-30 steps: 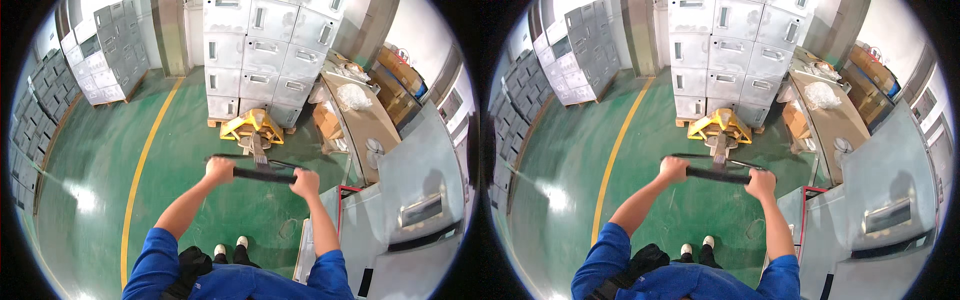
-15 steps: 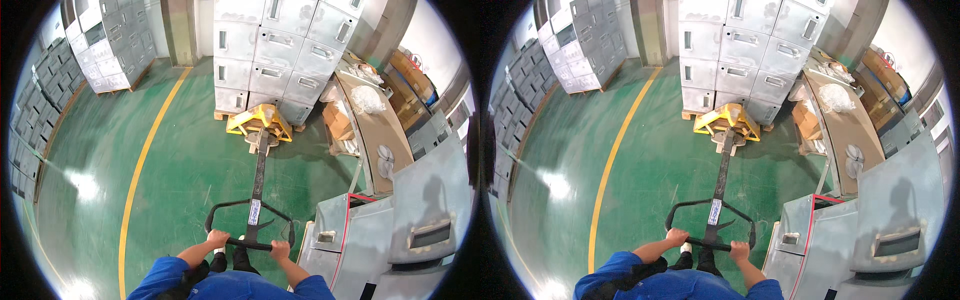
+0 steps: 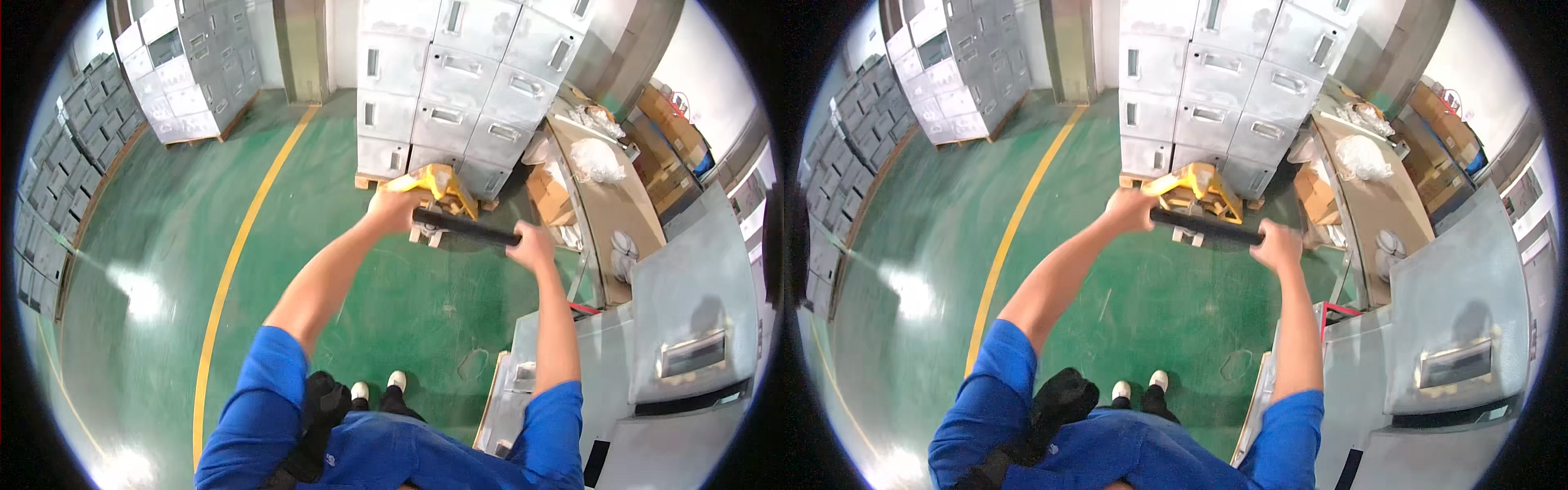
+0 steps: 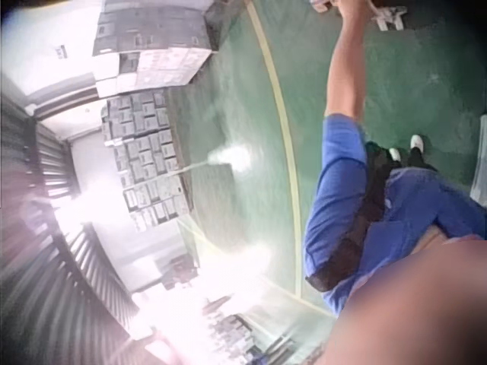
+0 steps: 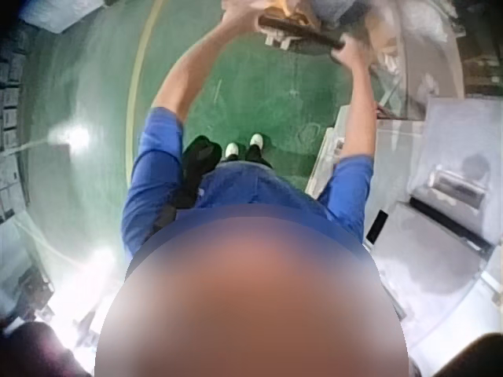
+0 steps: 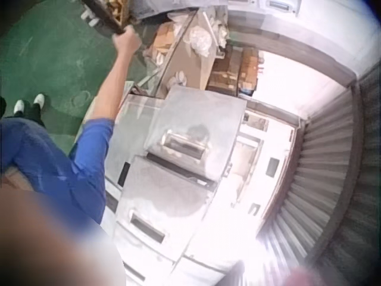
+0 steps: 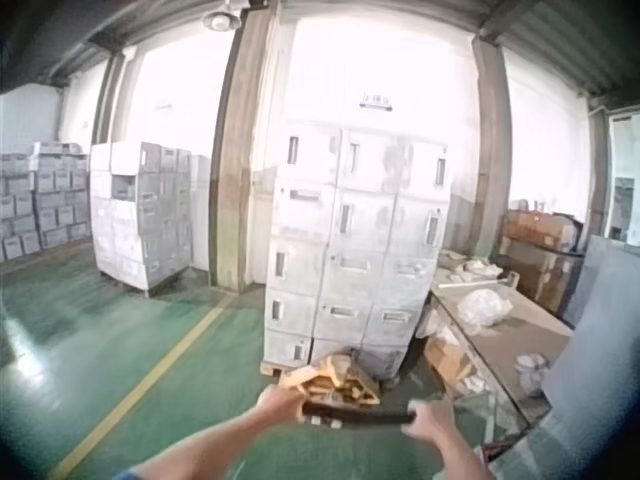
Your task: The recorder moves a wooden pallet to the wall and then uses a manual pallet jack to transport a stack of metal enclosures across the fabrication floor.
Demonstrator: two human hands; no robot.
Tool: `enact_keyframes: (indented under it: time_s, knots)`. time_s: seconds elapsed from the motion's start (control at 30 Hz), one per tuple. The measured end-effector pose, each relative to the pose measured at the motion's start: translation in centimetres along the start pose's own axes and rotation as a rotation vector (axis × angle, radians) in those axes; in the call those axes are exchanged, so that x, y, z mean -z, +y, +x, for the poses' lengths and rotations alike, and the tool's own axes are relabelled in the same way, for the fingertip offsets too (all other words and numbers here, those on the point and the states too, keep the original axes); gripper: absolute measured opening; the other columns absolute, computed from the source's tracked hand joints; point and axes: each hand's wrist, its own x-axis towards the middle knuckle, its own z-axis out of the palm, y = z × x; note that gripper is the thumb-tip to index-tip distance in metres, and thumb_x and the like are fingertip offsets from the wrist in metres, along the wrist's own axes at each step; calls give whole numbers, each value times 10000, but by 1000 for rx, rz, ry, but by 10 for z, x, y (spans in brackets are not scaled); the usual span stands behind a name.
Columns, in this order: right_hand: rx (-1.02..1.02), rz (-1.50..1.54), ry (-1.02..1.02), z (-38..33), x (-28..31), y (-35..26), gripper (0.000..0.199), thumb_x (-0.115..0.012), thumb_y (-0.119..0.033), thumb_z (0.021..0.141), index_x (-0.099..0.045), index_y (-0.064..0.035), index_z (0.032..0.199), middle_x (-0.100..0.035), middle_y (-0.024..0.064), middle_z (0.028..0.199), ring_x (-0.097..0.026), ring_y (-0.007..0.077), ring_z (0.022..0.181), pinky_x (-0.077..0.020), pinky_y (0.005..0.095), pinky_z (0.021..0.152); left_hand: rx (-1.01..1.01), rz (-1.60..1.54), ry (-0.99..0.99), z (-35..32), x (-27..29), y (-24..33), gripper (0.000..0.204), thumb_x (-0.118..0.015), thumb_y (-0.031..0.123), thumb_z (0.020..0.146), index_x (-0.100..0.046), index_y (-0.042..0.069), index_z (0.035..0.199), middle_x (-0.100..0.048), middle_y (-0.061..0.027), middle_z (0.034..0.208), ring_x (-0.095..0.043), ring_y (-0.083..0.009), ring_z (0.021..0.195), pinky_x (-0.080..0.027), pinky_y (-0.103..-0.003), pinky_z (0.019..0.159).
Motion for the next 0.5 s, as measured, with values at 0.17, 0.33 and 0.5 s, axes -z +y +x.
enact_keyframes:
  time_s: [0.17, 0.33, 0.5]
  knots:
    - [-11, -71, 120, 8, -4, 6, 257, -694, -200, 525, -547, -112, 717, -586, 87, 642, -575, 287, 632, -433, 395, 573, 100, 118, -18, 10, 10, 14, 222, -579, 181, 597, -596, 133, 813, -614, -76, 756, -601, -252, 758, -465, -381, 642]
    - [38, -30, 188, -51, -37, -6, 221, -660, -147, 502, -496, -112, 647, -540, 74, 598, -536, 271, 593, -391, 369, 575, -12, 86, 142, -53, -33, 21, 77, -518, 147, 646, -534, 95, 700, -584, -76, 686, -586, -243, 677, -442, -360, 630]
    - [1, 29, 154, -147, -93, -22, 246, -661, -134, 445, -490, -125, 620, -517, 71, 598, -507, 272, 604, -349, 381, 599, -88, 12, 202, -145, -101, 32, 53, -503, 138, 662, -475, 99, 640, -508, -57, 585, -537, -240, 556, -405, -385, 533]
